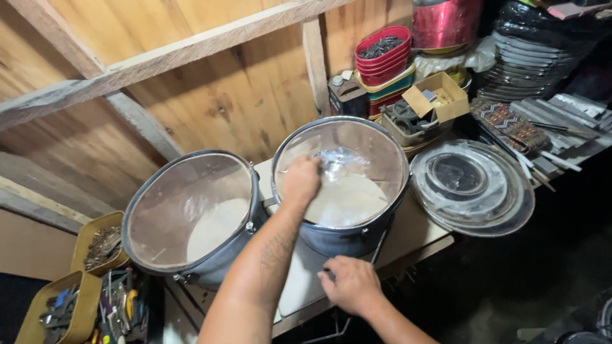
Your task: Assembling drum shells, heads, and mounting hardware on a workbench
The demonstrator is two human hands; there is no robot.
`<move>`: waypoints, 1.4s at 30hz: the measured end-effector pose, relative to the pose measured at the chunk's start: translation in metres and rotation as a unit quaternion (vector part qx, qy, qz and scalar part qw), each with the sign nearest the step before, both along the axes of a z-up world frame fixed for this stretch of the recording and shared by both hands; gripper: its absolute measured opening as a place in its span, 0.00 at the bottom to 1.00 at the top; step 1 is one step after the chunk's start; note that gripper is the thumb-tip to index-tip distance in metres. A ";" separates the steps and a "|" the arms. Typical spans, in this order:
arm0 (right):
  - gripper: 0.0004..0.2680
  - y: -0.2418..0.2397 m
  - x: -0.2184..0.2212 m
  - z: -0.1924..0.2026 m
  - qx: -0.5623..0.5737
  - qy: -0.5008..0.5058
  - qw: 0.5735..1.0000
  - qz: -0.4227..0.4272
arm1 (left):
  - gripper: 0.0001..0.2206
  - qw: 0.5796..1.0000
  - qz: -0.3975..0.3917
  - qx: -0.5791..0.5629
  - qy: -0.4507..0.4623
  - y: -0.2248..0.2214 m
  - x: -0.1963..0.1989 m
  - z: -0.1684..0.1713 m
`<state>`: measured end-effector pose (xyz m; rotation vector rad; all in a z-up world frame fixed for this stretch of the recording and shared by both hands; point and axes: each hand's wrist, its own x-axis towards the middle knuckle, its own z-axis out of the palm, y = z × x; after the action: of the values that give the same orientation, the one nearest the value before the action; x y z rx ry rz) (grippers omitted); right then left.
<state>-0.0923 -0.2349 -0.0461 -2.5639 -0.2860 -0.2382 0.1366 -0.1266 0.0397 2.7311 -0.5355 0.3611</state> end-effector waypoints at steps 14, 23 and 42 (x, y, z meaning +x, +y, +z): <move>0.11 -0.011 0.005 0.001 0.003 0.038 0.997 0.074 | 0.17 0.965 0.255 0.057 -0.009 0.124 -0.006 0.007; 0.11 -0.014 0.003 0.015 -0.043 0.071 0.990 0.113 | 0.19 0.976 0.132 0.156 -0.078 0.136 -0.034 0.019; 0.12 -0.003 0.004 0.018 -0.063 0.097 0.993 0.031 | 0.16 0.972 -0.042 0.207 -0.107 0.189 -0.043 0.024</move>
<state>-0.0884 -0.2380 -0.0280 -2.6724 -0.3142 0.0540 0.0936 0.0623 0.0637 3.0707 -0.8674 0.5863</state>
